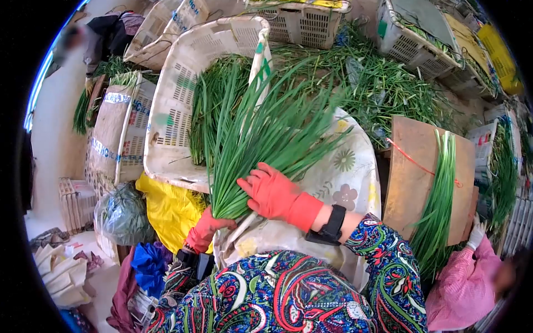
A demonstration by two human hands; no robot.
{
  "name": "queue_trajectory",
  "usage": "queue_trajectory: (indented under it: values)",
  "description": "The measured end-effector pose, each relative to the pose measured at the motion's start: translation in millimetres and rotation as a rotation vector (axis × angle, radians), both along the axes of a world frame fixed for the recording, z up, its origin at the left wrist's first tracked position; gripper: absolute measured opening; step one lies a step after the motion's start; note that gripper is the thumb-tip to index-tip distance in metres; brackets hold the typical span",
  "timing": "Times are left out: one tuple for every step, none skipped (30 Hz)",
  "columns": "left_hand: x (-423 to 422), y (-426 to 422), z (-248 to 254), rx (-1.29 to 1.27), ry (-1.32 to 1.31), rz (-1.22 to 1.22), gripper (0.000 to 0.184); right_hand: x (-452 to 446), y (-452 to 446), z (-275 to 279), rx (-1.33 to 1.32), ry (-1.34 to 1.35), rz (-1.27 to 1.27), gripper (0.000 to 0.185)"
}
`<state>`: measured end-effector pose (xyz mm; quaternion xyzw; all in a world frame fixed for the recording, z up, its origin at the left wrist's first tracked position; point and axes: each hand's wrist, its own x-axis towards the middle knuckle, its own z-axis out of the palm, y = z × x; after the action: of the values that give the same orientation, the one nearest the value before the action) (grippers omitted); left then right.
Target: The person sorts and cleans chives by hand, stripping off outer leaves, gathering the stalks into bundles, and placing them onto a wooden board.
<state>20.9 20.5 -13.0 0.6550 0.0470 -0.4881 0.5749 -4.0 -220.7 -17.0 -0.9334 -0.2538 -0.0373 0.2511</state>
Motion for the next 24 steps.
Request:
queue_trajectory:
  values:
    - [-1.0,-0.7,1.3,0.003,0.049,0.03,0.044,-4.7,2.5,-5.7,0.015,0.043,0.0,0.047]
    - [-1.9,0.2,1.8,0.005,0.096,0.061,0.042,-7.7,4.7,-11.7,0.029,0.085,0.001,0.047]
    - [-3.2,3.3,0.4,-0.012,0.08,0.032,0.04,-8.0,5.1,-15.1,0.102,0.078,-0.006,0.045]
    - [-4.3,5.7,-2.5,-0.024,0.092,0.04,0.04,-8.5,4.3,-16.8,0.127,0.087,0.005,0.045]
    - [-4.8,8.4,-6.9,-0.04,0.103,0.047,0.041,-8.3,3.7,-17.8,0.149,0.095,0.014,0.045]
    - [-5.2,9.2,-9.6,-0.058,0.115,0.053,0.041,-7.9,2.8,-16.4,0.169,0.104,0.022,0.044]
    - [-4.4,6.6,-7.1,-0.035,0.076,0.003,0.041,-7.8,1.7,-15.4,0.174,0.096,0.026,0.044]
    - [-5.7,7.6,-10.0,-0.065,0.113,0.027,0.042,-8.5,1.4,-15.7,0.175,0.107,0.027,0.044]
    - [-6.4,9.6,-14.3,-0.095,0.149,0.051,0.042,-8.8,1.4,-16.2,0.176,0.117,0.027,0.044]
    - [-7.0,10.6,-16.6,-0.124,0.185,0.074,0.043,-8.8,1.5,-16.1,0.178,0.127,0.027,0.044]
    - [-7.4,9.7,-15.2,-0.118,0.186,0.061,0.043,-8.0,2.1,-14.5,0.152,0.151,0.045,0.045]
    - [-6.6,8.2,-12.2,-0.112,0.187,0.047,0.043,-5.4,3.3,-11.9,0.125,0.175,0.061,0.046]
    - [-6.0,6.8,-9.7,-0.106,0.189,0.031,0.044,-3.3,5.1,-10.2,0.1,0.2,0.075,0.048]
    - [-4.9,6.2,-8.9,-0.12,0.185,0.022,0.044,-0.6,9.3,-10.6,0.088,0.14,0.077,0.049]
    - [-2.6,5.5,-7.3,-0.135,0.179,0.013,0.044,3.7,15.5,-12.9,0.075,0.078,0.08,0.05]
    - [0.2,3.0,-3.8,-0.15,0.172,0.006,0.044,8.4,18.4,-16.3,0.063,0.016,0.085,0.052]
    - [2.6,0.8,2.9,-0.174,0.239,0.043,0.042,16.5,17.8,-25.5,0.07,-0.001,0.113,0.053]
    - [6.5,0.2,8.2,-0.168,0.21,0.032,0.041,25.7,13.4,-26.6,0.056,-0.027,0.052,0.053]
    - [9.1,1.4,13.1,-0.16,0.181,0.026,0.041,34.2,7.4,-26.6,0.043,-0.053,-0.005,0.053]
    - [11.8,2.8,19.3,-0.153,0.151,0.02,0.04,43.8,0.6,-25.9,0.031,-0.079,-0.061,0.053]
    - [13.7,2.0,28.9,-0.141,0.125,0.038,0.04,55.0,-10.9,-23.5,0.145,-0.048,-0.124,0.053]
    - [16.4,2.9,36.4,-0.134,0.134,0.048,0.04,63.0,-22.9,-17.7,0.258,-0.015,-0.187,0.053]
    - [19.3,4.3,42.0,-0.13,0.143,0.058,0.04,65.5,-32.2,-11.0,0.25,-0.106,-0.291,0.053]
    - [21.6,6.2,44.1,-0.128,0.153,0.069,0.04,65.5,-33.4,10.9,0.237,-0.127,-0.264,0.055]
